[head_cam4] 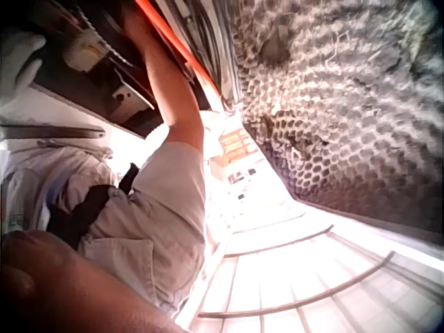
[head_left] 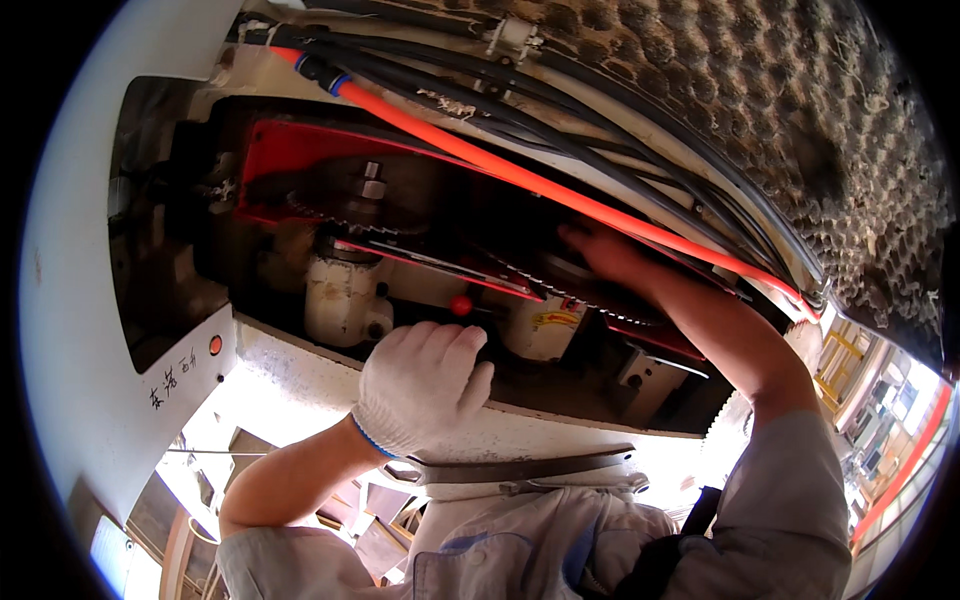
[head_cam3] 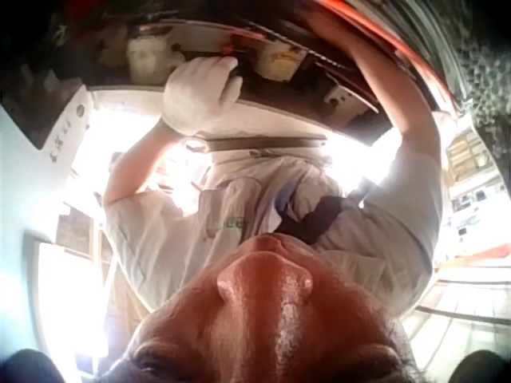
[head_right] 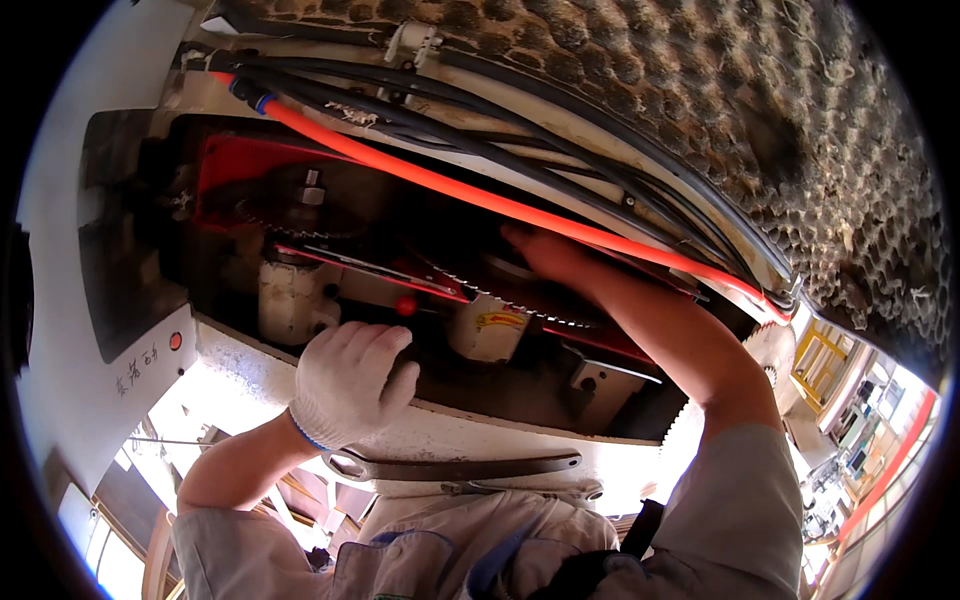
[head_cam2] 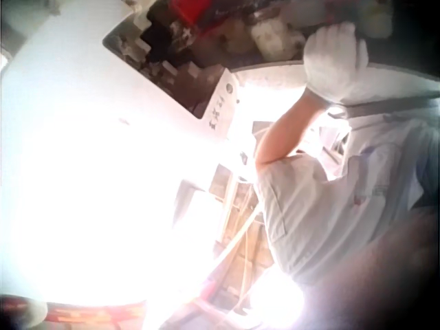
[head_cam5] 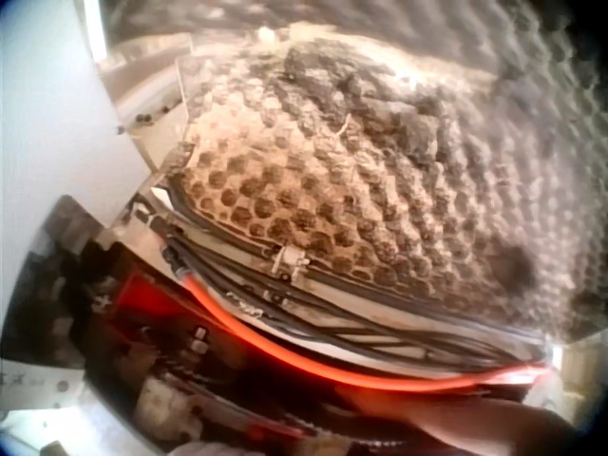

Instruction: The person works on the internal components of a large machine, using a wrench to tighten bolts and adjusting various parts within a red housing. They also handle a large circular saw blade, positioning it near the machine's mechanism.

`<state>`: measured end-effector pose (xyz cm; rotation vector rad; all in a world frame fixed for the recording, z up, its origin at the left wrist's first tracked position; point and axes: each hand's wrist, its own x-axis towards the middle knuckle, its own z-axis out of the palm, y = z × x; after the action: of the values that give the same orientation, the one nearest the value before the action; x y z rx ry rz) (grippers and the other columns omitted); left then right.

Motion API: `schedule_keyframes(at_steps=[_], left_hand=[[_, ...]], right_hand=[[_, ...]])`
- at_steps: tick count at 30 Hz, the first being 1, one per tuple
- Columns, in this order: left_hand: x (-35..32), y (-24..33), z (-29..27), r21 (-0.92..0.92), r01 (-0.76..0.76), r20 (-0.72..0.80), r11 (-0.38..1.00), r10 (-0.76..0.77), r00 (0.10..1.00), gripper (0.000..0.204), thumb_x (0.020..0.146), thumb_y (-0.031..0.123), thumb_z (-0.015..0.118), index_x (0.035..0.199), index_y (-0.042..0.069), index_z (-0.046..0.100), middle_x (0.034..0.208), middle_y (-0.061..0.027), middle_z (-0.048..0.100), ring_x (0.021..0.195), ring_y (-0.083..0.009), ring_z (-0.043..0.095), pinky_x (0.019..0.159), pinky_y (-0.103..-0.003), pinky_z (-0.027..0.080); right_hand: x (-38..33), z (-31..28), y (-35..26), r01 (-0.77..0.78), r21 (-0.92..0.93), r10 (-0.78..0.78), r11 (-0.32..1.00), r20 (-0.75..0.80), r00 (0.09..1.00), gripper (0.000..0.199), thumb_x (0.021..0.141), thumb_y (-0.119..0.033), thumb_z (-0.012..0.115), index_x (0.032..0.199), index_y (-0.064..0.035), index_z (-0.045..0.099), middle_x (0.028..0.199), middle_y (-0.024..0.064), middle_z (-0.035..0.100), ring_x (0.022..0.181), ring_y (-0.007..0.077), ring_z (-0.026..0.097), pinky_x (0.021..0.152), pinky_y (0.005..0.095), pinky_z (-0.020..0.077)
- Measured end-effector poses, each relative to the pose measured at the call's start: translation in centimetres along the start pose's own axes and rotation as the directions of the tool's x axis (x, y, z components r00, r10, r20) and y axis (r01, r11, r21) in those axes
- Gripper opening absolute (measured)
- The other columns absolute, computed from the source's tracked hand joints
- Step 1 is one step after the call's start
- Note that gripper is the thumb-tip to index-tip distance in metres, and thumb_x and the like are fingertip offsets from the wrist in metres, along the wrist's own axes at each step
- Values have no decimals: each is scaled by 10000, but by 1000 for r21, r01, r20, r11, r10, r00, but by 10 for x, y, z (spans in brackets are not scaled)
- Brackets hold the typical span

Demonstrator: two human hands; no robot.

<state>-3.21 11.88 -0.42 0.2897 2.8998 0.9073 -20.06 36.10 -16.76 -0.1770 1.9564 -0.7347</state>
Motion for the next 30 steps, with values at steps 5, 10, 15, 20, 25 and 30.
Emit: schedule_keyframes(at_steps=[5, 10, 15, 20, 25, 30], left_hand=[[-1, 0, 0, -15, 2, -10, 1000, -3, 1000, 299, 756, 147, 710, 1013, 17, 629, 835, -123, 655, 715, -298, 631, 613, -411, 510], [-1, 0, 3, -9, -5, -39, 1000, 5, 999, 301, 752, 142, 712, 1013, 17, 630, 833, -122, 657, 719, -297, 632, 618, -411, 515], [0, 2, 4, -2, -4, -41, 1000, 4, 999, 316, 747, 163, 729, 1014, 22, 635, 848, -109, 656, 728, -282, 629, 636, -407, 514], [-9, -2, 4, 60, 13, -22, 998, -12, 1000, 304, 814, 253, 703, 1025, 40, 653, 798, -65, 616, 740, -247, 621, 649, -379, 499], [-21, -2, 3, 59, 145, 110, 988, -151, 982, 258, 885, 342, 600, 886, 85, 626, 800, -89, 645, 816, -293, 652, 758, -437, 526], [-35, 2, 6, 72, 164, -123, 984, -155, 980, 272, 804, 366, 642, 791, 98, 687, 771, -106, 687, 757, -335, 678, 669, -464, 551]], right_hand=[[0, -1, 22, 122, 23, -123, 992, 29, 992, 592, 1025, -448, 535, 1477, -68, 482, 1469, 197, 521, 1389, 318, 462, 1164, 418, 344], [-13, -1, -21, -77, -125, 72, 989, -41, 997, 569, 1029, -433, 532, 1472, -79, 493, 1494, 199, 500, 1409, 312, 437, 1174, 419, 333], [4, -8, 30, 70, 193, -83, 979, 62, 995, 532, 1016, -354, 555, 1483, -105, 494, 1508, 170, 496, 1423, 299, 420, 1197, 406, 293], [-5, -10, 17, 28, 213, -46, 977, 80, 996, 514, 1021, -308, 579, 1475, -82, 489, 1481, 155, 527, 1373, 288, 485, 1150, 398, 367], [26, 2, 43, 6, 139, -16, 990, 69, 997, 549, 964, -374, 669, 1410, -78, 550, 1415, 186, 556, 1305, 304, 528, 1105, 412, 413], [15, 13, 24, 91, 116, -105, 989, 113, 988, 523, 969, -364, 668, 1389, -71, 564, 1372, 165, 574, 1262, 279, 544, 1075, 399, 427]])
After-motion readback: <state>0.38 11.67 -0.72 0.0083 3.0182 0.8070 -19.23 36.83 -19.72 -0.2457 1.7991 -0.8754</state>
